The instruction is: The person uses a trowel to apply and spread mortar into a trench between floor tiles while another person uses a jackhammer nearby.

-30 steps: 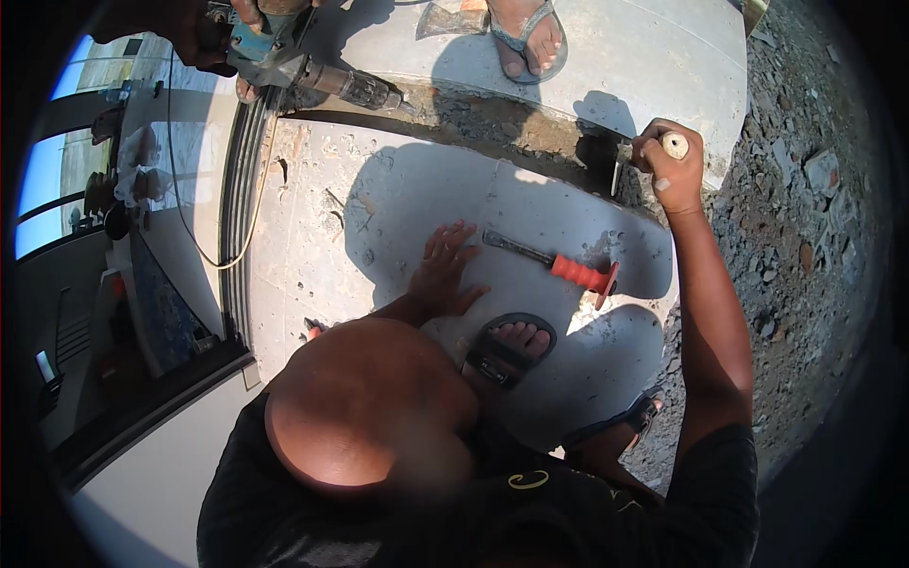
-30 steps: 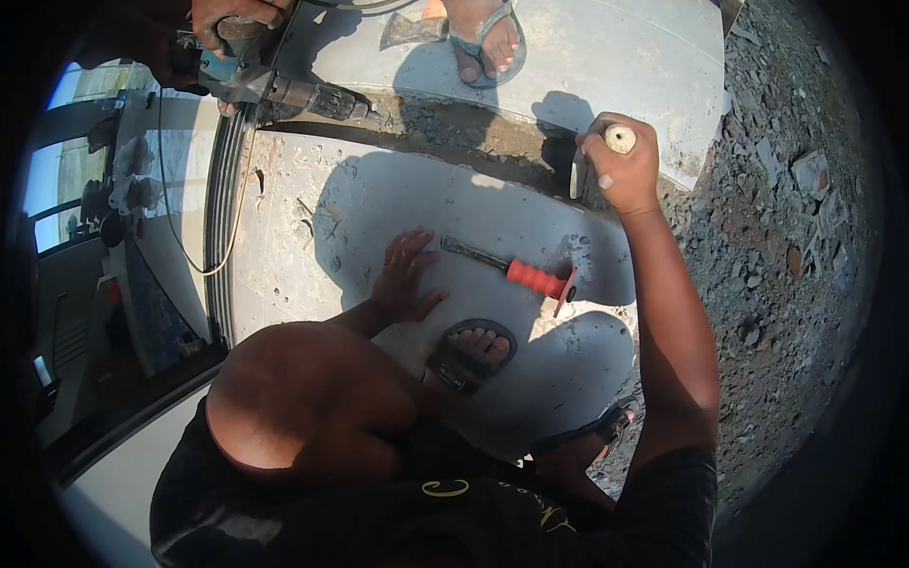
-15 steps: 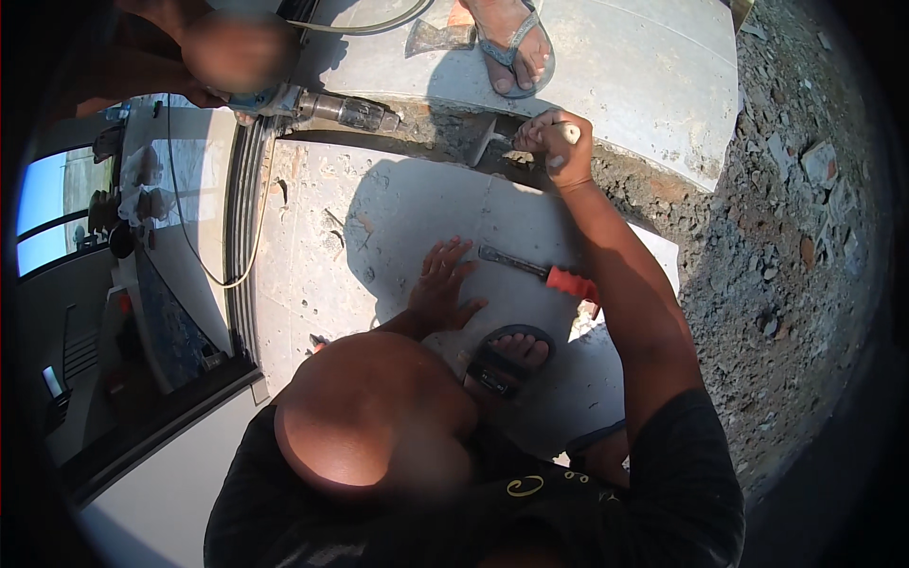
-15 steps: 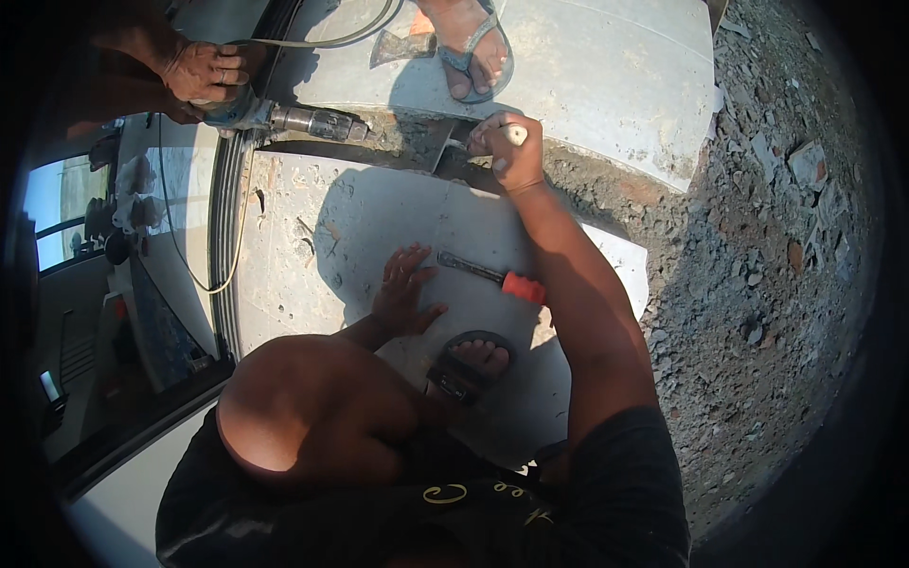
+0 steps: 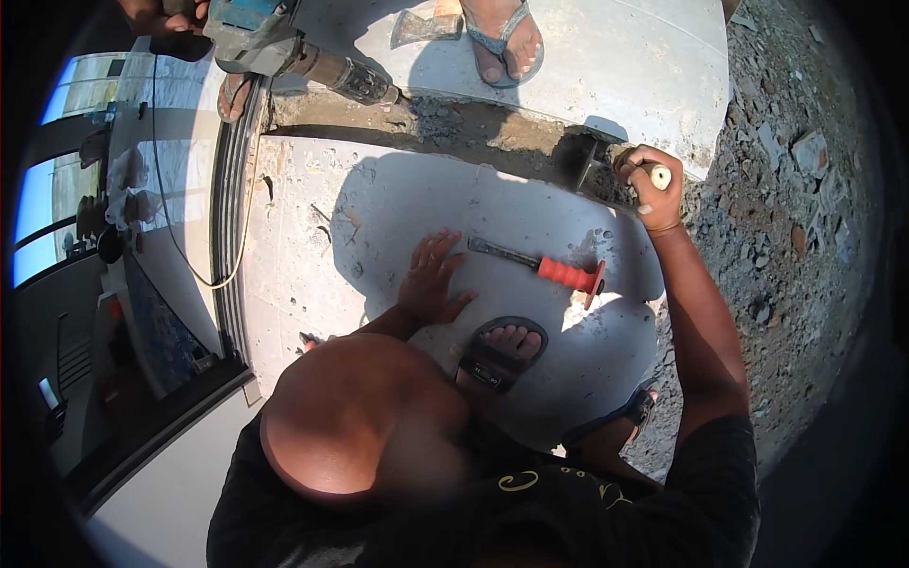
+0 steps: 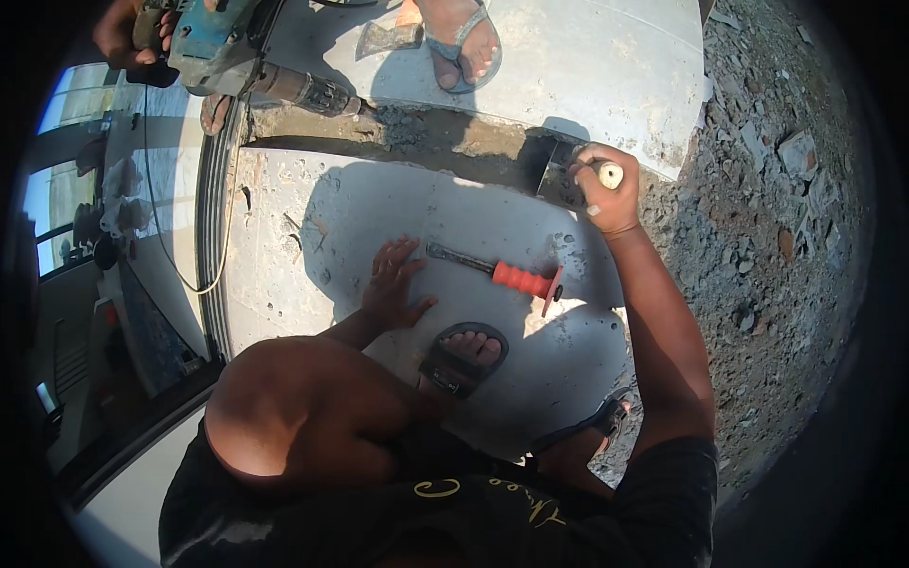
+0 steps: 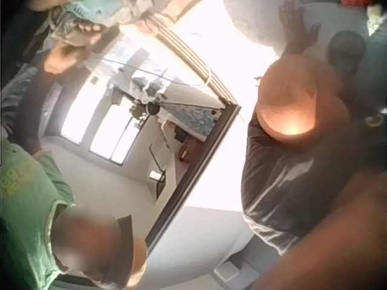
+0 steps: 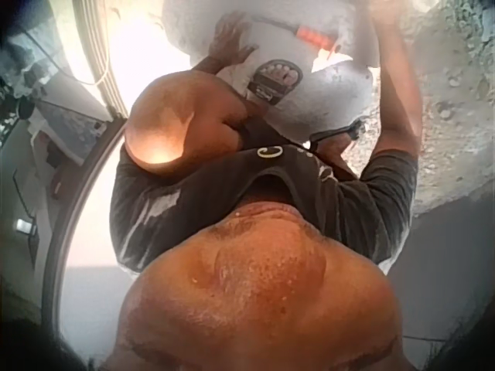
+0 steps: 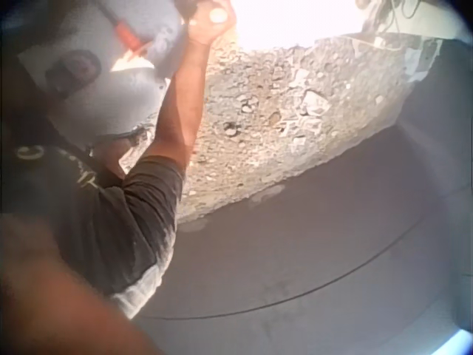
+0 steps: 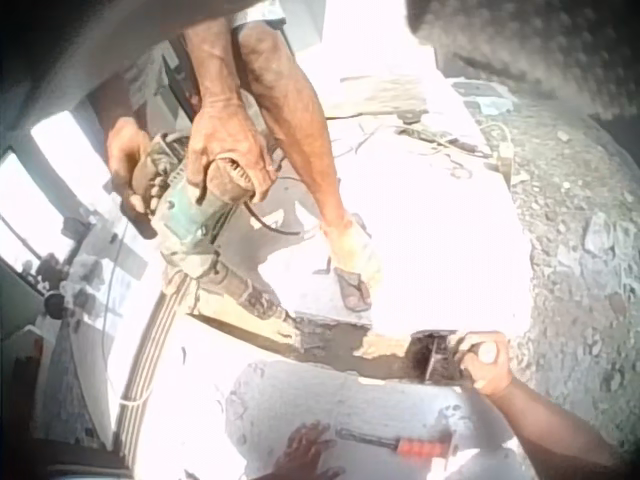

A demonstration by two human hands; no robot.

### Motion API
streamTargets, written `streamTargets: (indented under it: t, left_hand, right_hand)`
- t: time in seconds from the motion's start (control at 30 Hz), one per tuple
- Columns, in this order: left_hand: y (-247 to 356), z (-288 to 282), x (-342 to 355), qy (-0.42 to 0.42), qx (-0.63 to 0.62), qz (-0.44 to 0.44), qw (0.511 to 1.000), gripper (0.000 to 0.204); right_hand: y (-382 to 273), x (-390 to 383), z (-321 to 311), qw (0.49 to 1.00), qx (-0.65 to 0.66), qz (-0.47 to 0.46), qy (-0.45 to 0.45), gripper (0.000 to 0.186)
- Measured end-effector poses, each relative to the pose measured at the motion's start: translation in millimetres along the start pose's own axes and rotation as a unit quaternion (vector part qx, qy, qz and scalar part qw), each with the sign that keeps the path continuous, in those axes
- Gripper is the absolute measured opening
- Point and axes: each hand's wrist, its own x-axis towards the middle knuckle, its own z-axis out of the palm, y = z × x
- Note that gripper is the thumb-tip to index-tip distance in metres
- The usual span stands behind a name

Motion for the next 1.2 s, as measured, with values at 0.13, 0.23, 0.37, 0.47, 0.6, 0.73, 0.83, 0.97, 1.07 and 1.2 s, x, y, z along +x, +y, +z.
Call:
streamTargets:
  t: [0.13,0.23,0.37,0.47,0.6,0.73,0.83,0.97,1.07,1.2]
  left_hand:
    - [0,4,1,-0.001,-0.009,0.001,1.0,0.066]
    - [-1,8,2,0.002,-0.012,0.008,1.0,0.065]
    - [0,0,0,-0.004,-0.003,0.005,1.0,0.065]
    - [0,-4,-4,-0.011,0.007,-0.004,1.0,0.065]
    - [-1,-1,-3,-0.009,-0.003,-0.002,1.0,0.064]
    - [-3,-2,-3,0.002,-0.006,0.007,1.0,0.064]
    - [-1,-6,-5,-0.008,0.005,0.0,1.0,0.065]
    - [-2,-3,0,-0.007,0.011,0.007,1.0,0.065]
    - [2,-2,2,-0.012,0.007,0.01,1.0,0.065]
    - [-2,-4,-3,-0.015,0.012,-0.004,1.0,0.066]
  right_hand:
    - [-22,35,38,0.983,0.095,0.092,0.124,0.011]
    - [-31,43,100,0.958,0.26,0.064,0.099,0.011]
    - [1,55,195,0.953,0.281,0.105,0.038,0.009]
    - [35,51,210,0.98,0.178,0.056,-0.067,0.007]
    - [44,54,165,0.989,0.101,0.035,-0.103,0.013]
    - [22,54,109,0.989,0.078,0.082,-0.095,0.013]
    - [-13,64,106,0.996,0.013,0.046,-0.081,0.012]
    - [-21,63,152,0.974,0.203,0.089,-0.047,0.011]
    - [13,56,194,0.987,0.146,0.045,-0.039,0.015]
    - [35,41,169,0.989,0.056,0.028,-0.135,0.021]
